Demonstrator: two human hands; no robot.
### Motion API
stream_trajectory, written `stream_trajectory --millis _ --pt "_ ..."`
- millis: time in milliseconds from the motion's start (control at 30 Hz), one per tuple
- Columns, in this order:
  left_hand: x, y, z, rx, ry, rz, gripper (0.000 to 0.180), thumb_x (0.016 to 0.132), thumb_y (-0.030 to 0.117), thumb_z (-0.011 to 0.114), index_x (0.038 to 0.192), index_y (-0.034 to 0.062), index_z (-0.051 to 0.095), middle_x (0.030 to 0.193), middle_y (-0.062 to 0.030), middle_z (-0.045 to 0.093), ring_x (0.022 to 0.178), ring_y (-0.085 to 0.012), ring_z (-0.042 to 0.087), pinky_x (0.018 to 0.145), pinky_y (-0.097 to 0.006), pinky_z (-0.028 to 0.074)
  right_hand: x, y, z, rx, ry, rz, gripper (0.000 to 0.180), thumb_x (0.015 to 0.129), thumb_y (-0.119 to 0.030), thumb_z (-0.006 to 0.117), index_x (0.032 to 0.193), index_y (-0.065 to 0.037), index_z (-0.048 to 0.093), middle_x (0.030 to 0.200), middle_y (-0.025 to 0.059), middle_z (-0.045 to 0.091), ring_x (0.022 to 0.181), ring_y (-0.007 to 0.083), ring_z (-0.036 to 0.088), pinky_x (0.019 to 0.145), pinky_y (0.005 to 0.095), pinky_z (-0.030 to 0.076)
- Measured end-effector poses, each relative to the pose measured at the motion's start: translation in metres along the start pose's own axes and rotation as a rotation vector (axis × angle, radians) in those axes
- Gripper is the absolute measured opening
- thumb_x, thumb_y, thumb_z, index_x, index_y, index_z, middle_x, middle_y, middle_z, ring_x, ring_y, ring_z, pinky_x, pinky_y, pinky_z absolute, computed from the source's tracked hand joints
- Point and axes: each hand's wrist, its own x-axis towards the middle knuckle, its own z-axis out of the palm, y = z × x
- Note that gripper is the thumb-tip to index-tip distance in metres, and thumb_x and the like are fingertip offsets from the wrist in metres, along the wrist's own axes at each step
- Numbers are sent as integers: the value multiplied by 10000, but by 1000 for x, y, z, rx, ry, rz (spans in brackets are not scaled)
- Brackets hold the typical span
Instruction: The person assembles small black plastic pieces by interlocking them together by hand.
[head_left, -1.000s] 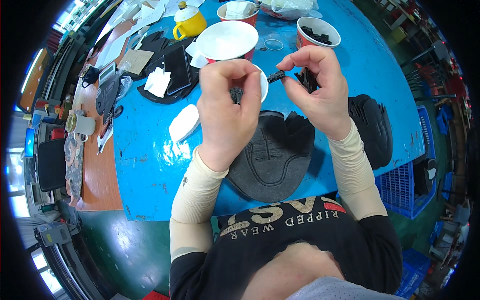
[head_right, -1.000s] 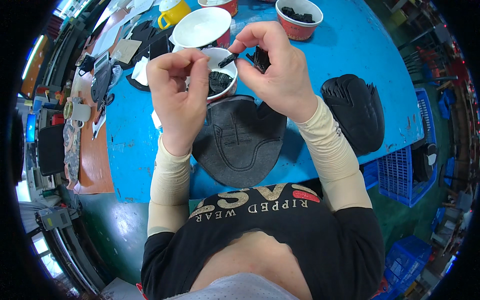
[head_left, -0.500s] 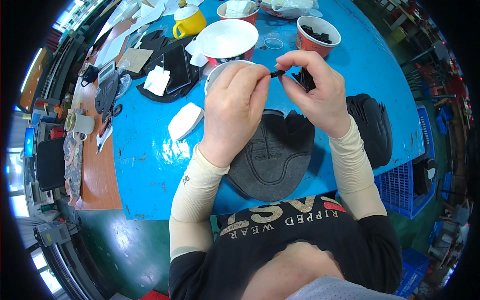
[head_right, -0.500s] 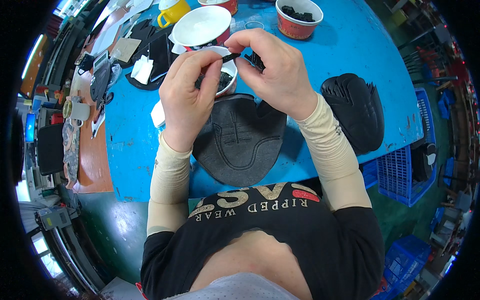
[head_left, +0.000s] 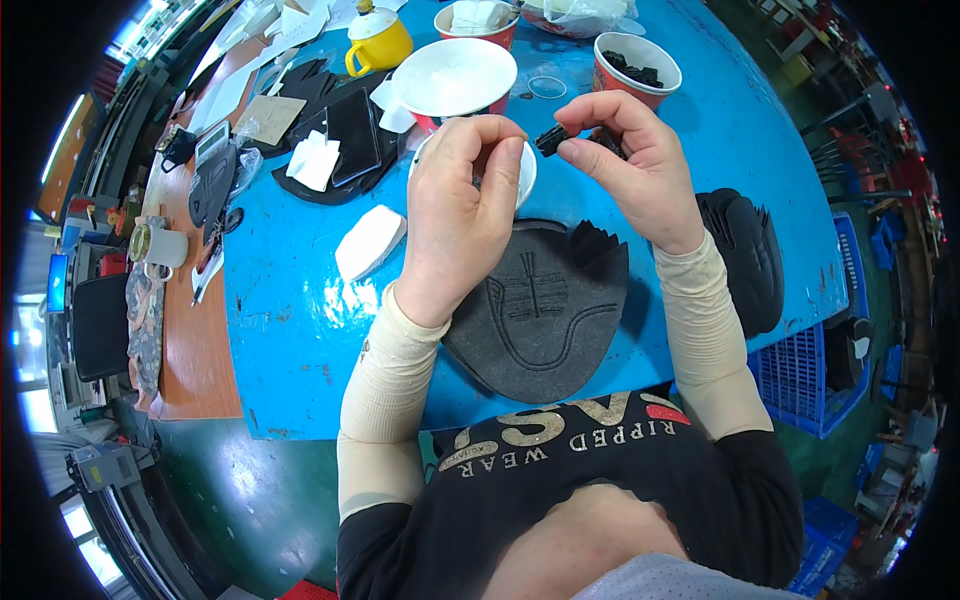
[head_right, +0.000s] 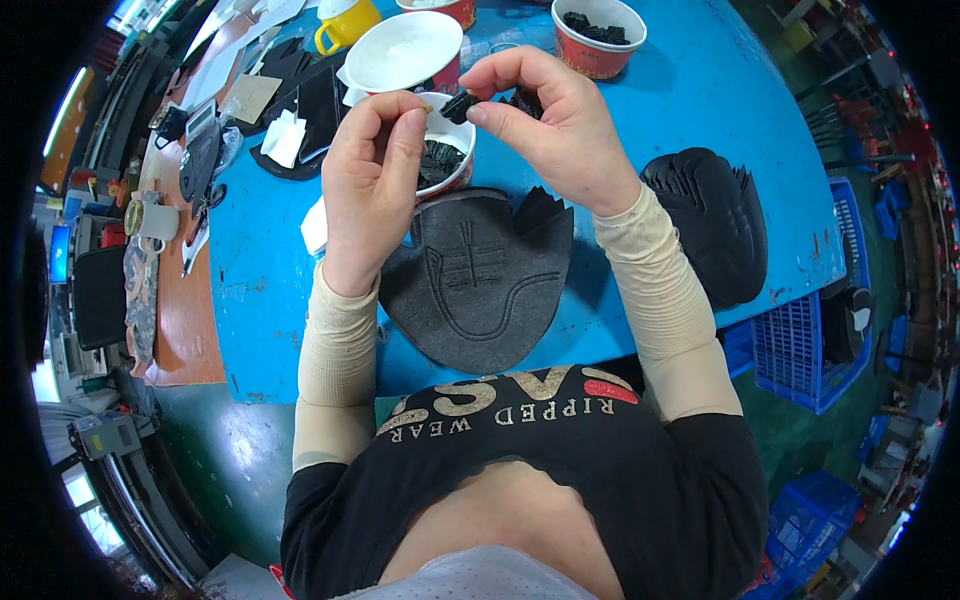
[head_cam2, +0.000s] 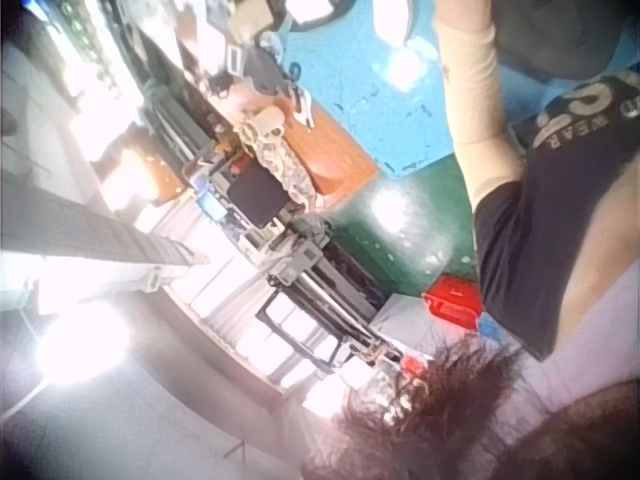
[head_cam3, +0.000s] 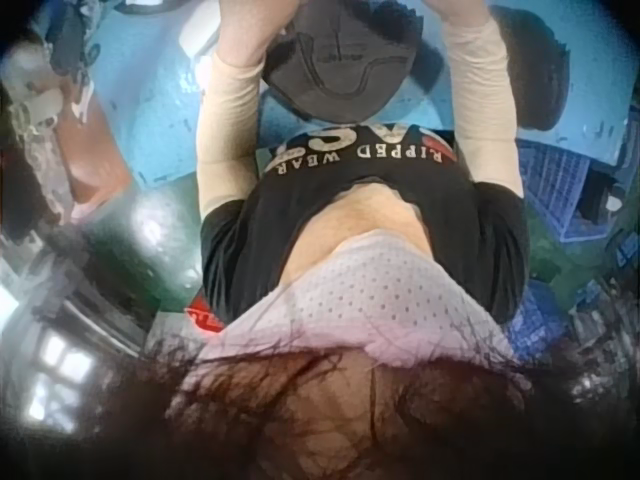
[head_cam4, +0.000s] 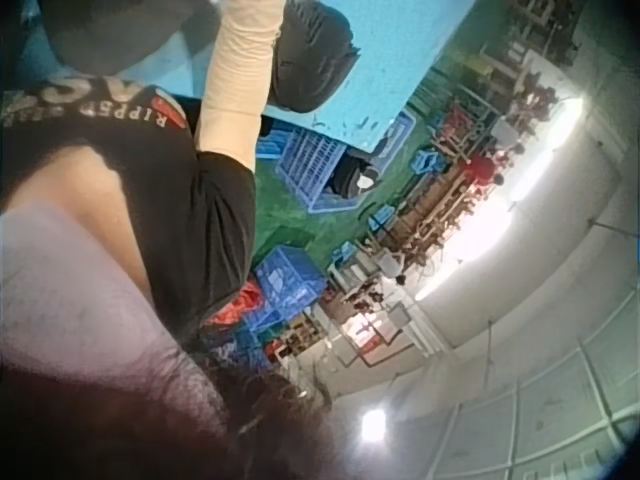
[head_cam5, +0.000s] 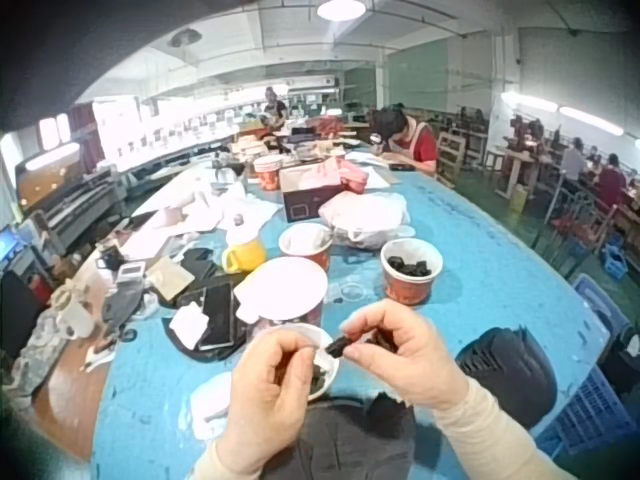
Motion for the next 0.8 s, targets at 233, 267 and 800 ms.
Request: stream_trajectory --millis 233,267,800 --pt "3 7 -1 154 -40 110 66 759 2 609 820 6 585 739 -90 567 635 -202 546 570 -298 428 -2 -9 -2 -173 -41 20 204 781 -16 618 982 -32 584 898 26 607 814 88 572 710 206 464" --pt "3 6 -1 162 -46 124 71 750 -3 612 814 4 583 740 -95 569 630 -212 548 565 -303 429 -2 -8 -1 -227 -52 -20 205 774 -12 618 976 -34 587 900 36 612 810 109 585 710 215 471" --pt "3 2 -4 195 -89 28 55 815 14 535 863 -9 522 789 -138 535 716 -281 536 634 -356 419 1 0 -5 -168 -48 -63 201 792 -50 629 991 -62 603 899 -1 605 761 65 523 647 181 419"
